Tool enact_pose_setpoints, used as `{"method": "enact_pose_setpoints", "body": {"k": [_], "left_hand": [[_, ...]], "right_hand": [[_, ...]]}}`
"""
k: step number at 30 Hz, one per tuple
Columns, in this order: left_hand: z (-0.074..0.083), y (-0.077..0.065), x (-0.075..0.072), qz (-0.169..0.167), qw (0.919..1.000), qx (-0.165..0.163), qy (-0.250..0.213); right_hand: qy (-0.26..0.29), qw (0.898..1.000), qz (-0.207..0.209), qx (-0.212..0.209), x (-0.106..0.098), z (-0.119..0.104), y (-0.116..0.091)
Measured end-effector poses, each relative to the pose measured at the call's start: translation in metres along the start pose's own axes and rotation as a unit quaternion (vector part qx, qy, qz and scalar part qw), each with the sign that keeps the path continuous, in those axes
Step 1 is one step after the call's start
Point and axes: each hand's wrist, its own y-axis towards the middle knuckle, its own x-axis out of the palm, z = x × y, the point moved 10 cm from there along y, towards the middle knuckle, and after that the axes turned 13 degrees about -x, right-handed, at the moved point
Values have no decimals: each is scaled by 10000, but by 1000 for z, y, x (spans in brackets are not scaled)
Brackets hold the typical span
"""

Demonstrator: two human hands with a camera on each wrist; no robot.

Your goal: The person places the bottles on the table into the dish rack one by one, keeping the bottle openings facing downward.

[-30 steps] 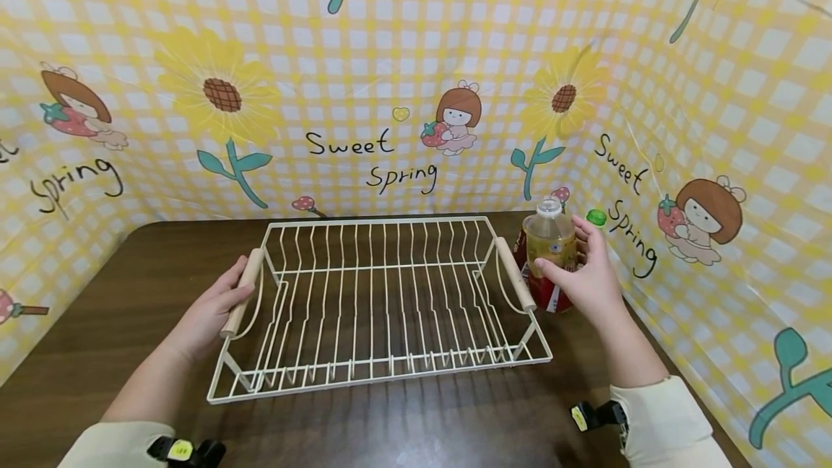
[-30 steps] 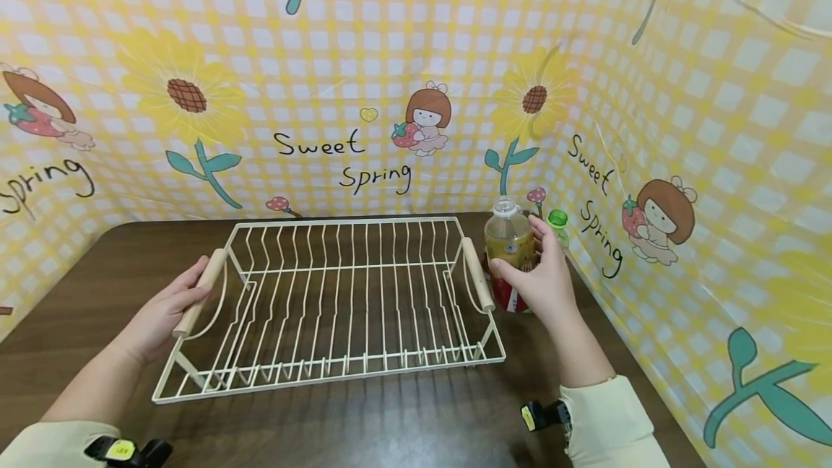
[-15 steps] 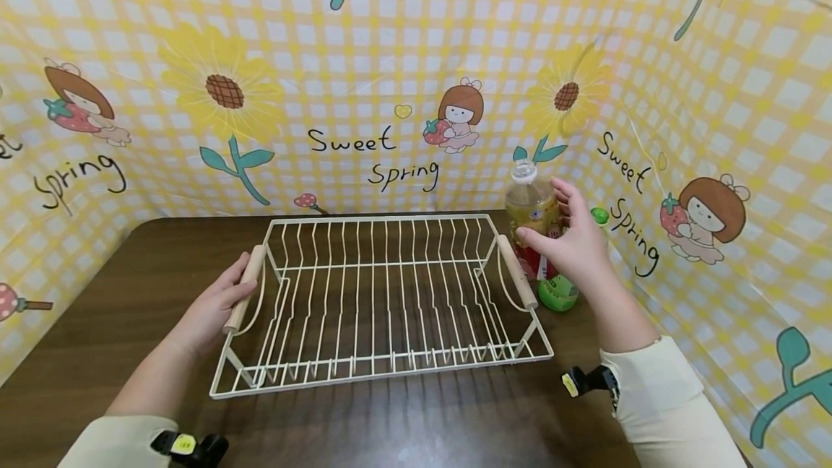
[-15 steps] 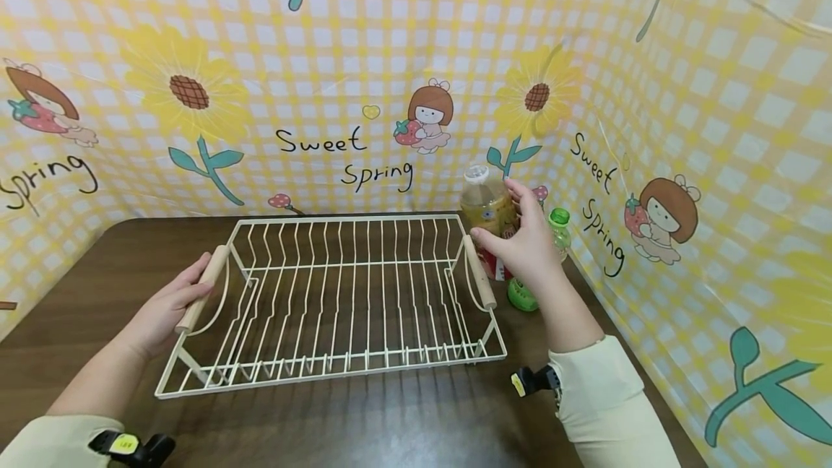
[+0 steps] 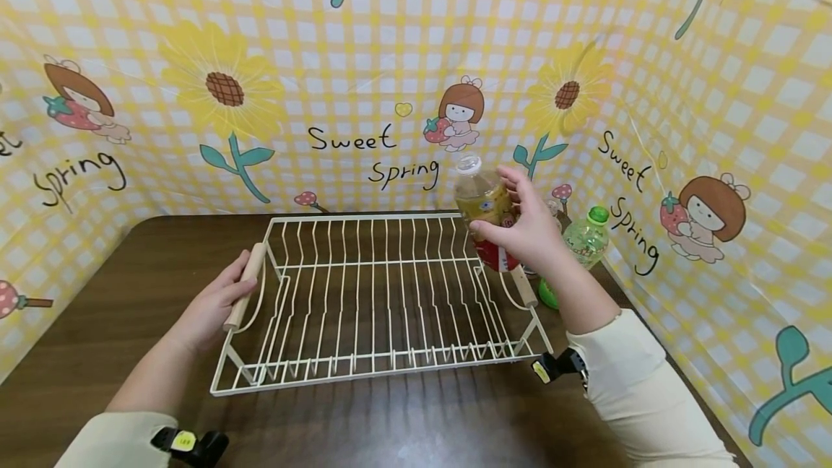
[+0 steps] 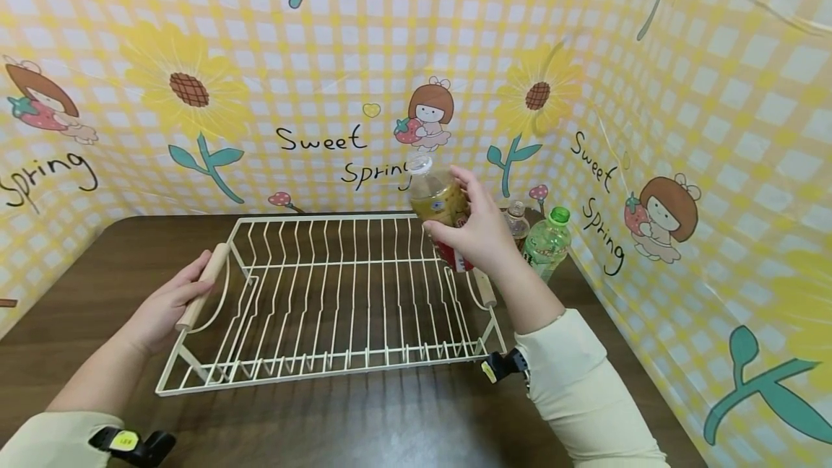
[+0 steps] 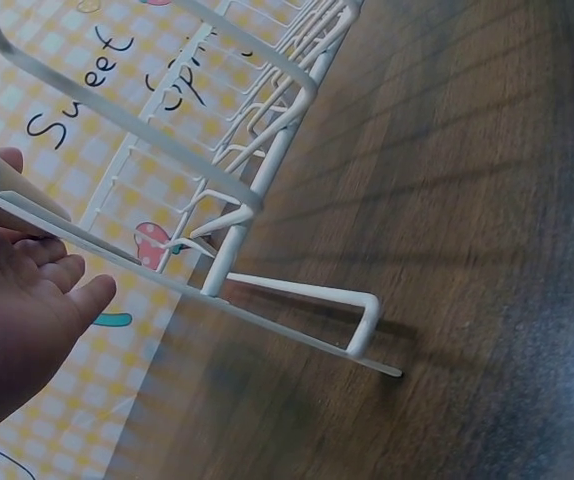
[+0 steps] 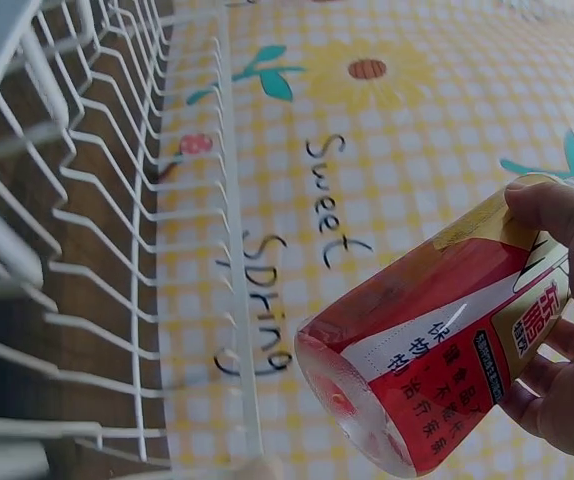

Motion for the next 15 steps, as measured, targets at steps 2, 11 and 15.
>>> {"method": "enact_pose_setpoints", "body": {"k": [2,11,15], "left_hand": [[0,0,0,-20,10000,22,2],[17,-7,-3,62,9965,226,799],[41,-15,-6,375,9872,284,1524]], "right_hand": [[121,9999,-115,-25,11,-3,3],[227,9985,-470,-149,49,-12,12],[94,9977,-611,-288,61,-16,14]]}}
